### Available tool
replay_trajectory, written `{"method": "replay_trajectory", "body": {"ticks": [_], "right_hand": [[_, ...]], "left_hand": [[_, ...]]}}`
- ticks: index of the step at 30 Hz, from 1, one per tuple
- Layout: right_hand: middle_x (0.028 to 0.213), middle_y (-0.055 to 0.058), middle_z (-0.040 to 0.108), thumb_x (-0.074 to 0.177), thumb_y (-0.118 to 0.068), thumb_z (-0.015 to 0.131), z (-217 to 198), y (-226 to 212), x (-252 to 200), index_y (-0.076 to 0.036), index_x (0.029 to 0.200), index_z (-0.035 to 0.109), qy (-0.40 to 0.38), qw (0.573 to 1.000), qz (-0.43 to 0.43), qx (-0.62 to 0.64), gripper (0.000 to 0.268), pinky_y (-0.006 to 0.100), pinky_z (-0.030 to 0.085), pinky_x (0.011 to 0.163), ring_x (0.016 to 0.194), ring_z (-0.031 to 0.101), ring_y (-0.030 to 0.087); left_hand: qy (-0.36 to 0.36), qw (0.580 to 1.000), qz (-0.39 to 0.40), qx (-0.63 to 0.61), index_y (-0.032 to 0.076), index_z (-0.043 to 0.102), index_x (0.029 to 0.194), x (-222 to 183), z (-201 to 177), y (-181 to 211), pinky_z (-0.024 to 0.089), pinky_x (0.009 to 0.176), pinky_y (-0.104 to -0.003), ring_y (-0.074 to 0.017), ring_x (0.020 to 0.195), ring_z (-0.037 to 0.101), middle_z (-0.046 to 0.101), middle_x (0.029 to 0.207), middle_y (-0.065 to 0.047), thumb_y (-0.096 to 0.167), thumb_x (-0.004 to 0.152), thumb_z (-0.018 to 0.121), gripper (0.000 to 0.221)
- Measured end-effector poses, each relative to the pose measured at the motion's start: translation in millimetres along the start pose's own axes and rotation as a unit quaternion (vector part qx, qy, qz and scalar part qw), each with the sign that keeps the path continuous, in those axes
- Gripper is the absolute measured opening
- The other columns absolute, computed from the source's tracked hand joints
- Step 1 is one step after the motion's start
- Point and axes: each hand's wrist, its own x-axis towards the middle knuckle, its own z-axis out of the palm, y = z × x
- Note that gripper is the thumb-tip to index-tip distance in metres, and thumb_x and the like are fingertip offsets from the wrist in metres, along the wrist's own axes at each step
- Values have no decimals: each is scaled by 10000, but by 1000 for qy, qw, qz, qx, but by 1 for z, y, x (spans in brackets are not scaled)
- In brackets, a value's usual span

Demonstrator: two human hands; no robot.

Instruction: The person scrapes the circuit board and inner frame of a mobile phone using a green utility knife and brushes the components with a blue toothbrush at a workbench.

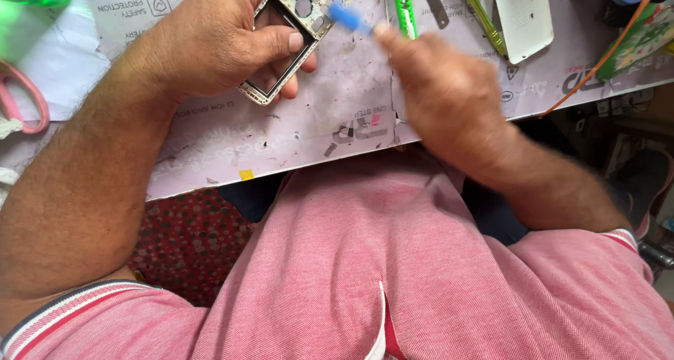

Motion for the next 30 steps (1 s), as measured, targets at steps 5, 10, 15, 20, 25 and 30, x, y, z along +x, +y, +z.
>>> {"method": "replay_trajectory", "body": {"ticks": [5, 10, 15, 20, 25, 30], "right_hand": [[908, 95, 604, 1059, -17, 654, -6, 3, -1, -123, 1527, 536, 7, 1000, -20, -8, 493, 398, 475, 557, 678, 585, 240], [895, 82, 618, 1134, -34, 656, -3, 5, 2, -116, 1506, 525, 20, 1000, -14, -18, 403, 360, 464, 517, 650, 585, 202], [884, 108, 619, 1067, -21, 649, 1, 2, 7, -72, 1502, 536, 0, 999, -42, 25, 452, 356, 460, 475, 614, 578, 209], [905, 101, 598, 1098, -31, 641, -1, -2, 13, -111, 1503, 512, 32, 998, -36, 31, 433, 384, 488, 576, 692, 596, 247], [909, 85, 608, 1145, 11, 639, 6, 10, 7, -121, 1544, 513, 48, 998, -32, 28, 439, 361, 480, 549, 653, 590, 214], [915, 101, 611, 1090, -3, 647, 12, 12, 2, -89, 1538, 499, 32, 997, -52, 46, 479, 370, 476, 547, 666, 578, 205]], "left_hand": [[-4, 1000, 16, 16, 44, 506, 1372, 0, 2, 6, 619, 556, -268, -130, 688, 716, 710, 960, -82, 15, 992, 550, 384], [-5, 1000, 13, 8, 59, 477, 1429, -1, 2, 6, 624, 565, -258, -119, 685, 709, 705, 952, -79, 14, 977, 550, 460], [-14, 998, 51, 25, 28, 481, 1412, 0, 3, 8, 661, 617, -271, -125, 820, 734, 688, 1051, -87, -2, 982, 546, 436], [-10, 999, 36, -7, 45, 442, 1449, -2, 2, 8, 665, 620, -270, -117, 851, 725, 680, 1086, -84, -12, 973, 553, 492], [-14, 999, 44, 15, 46, 444, 1470, 0, 2, 6, 665, 617, -277, -133, 847, 738, 680, 1101, -102, -4, 997, 546, 486], [-16, 999, 42, -1, 60, 417, 1488, 0, 2, 6, 667, 628, -275, -119, 875, 728, 668, 1138, -86, -6, 977, 549, 531]]}}
